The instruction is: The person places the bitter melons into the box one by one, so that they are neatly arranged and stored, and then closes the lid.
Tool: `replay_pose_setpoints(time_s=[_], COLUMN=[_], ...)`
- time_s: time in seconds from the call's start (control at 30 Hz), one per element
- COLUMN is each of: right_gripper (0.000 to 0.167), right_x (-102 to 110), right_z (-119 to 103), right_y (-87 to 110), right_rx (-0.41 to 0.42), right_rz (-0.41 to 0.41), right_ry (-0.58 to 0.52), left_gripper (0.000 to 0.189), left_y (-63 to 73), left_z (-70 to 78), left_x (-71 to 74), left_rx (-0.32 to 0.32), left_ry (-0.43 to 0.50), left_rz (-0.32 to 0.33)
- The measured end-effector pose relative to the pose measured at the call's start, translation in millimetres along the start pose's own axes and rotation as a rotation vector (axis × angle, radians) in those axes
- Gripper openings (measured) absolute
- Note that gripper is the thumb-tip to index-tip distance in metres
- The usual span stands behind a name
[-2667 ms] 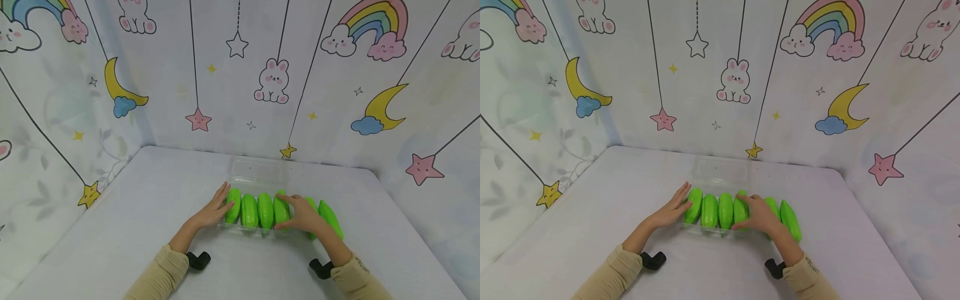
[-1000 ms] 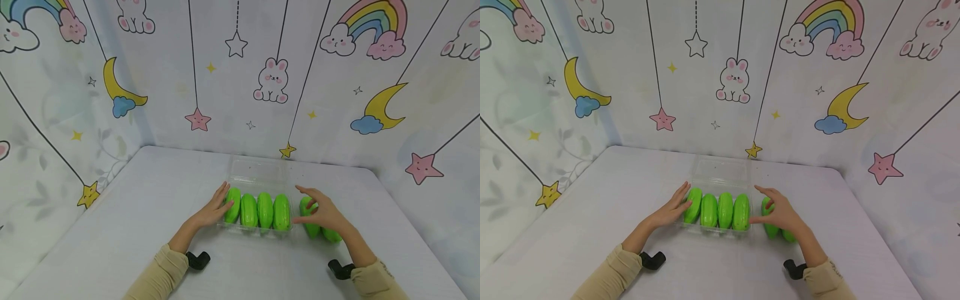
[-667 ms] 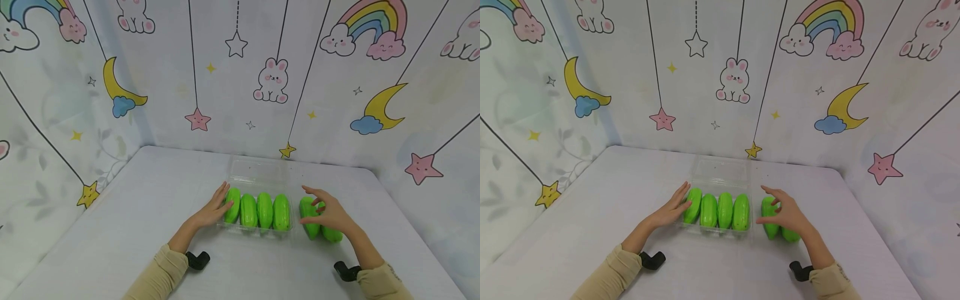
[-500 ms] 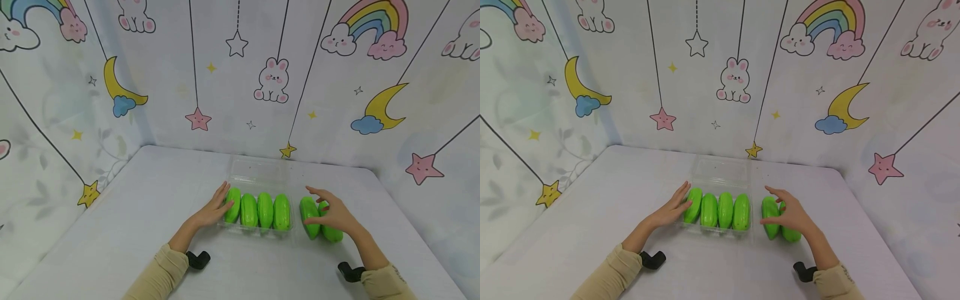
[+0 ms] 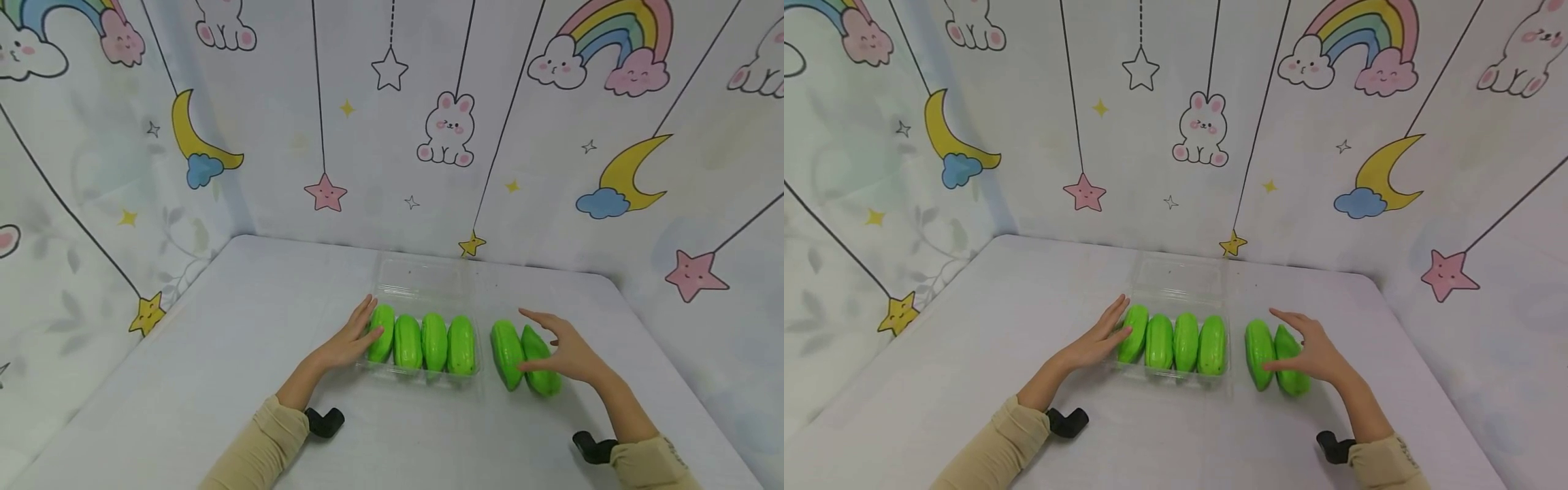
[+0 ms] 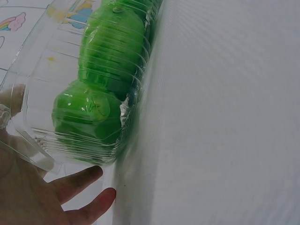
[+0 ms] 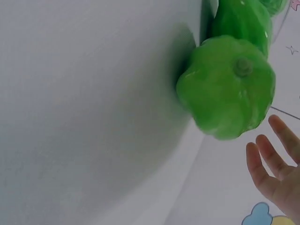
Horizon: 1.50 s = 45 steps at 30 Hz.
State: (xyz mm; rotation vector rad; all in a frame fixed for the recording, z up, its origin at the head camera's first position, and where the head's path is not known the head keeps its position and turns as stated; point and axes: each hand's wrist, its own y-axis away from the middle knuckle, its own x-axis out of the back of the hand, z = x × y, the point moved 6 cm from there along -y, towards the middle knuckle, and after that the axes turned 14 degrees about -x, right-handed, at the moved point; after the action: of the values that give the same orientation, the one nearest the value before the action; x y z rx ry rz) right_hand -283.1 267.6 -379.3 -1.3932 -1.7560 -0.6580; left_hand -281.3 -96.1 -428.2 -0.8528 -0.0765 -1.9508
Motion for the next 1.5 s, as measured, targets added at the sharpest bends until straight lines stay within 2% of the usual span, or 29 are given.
replay_pose_setpoints(time_s=[0.47, 0.7, 0.87, 1.1, 1.2, 1.5], right_gripper=[0.096, 0.098, 0.099, 0.101, 0.102, 0.1], right_x=[3.2, 0.2, -1.4, -10.8, -13.9, -15.7], right_z=[18.3, 22.4, 24.7, 36.8, 39.8, 38.4], right_y=[6.7, 11.3, 13.0, 11.5, 11.0, 12.8], right_rx=[-0.047, -0.065, -0.064, -0.132, -0.137, -0.148], right_rz=[-0.047, -0.122, -0.153, -0.251, -0.283, -0.351], right_ry=[-0.011, -0.046, -0.028, -0.063, -0.077, -0.133], left_gripper=[0.066, 0.066, 0.066, 0.066, 0.066, 0.066], left_y=[-1.2, -0.6, -0.7, -1.5, -1.1, -1.2], left_z=[0.3, 1.0, 0.7, 0.5, 1.1, 1.8], left_x=[-0.5, -0.5, -0.7, -0.7, -0.5, -0.6], left_rx=[-0.007, -0.002, -0.005, -0.009, -0.007, -0.002], left_ry=[-0.009, 0.002, 0.003, 0.001, 0.004, 0.017], left_rz=[-0.005, -0.003, 0.002, 0.004, 0.002, -0.003])
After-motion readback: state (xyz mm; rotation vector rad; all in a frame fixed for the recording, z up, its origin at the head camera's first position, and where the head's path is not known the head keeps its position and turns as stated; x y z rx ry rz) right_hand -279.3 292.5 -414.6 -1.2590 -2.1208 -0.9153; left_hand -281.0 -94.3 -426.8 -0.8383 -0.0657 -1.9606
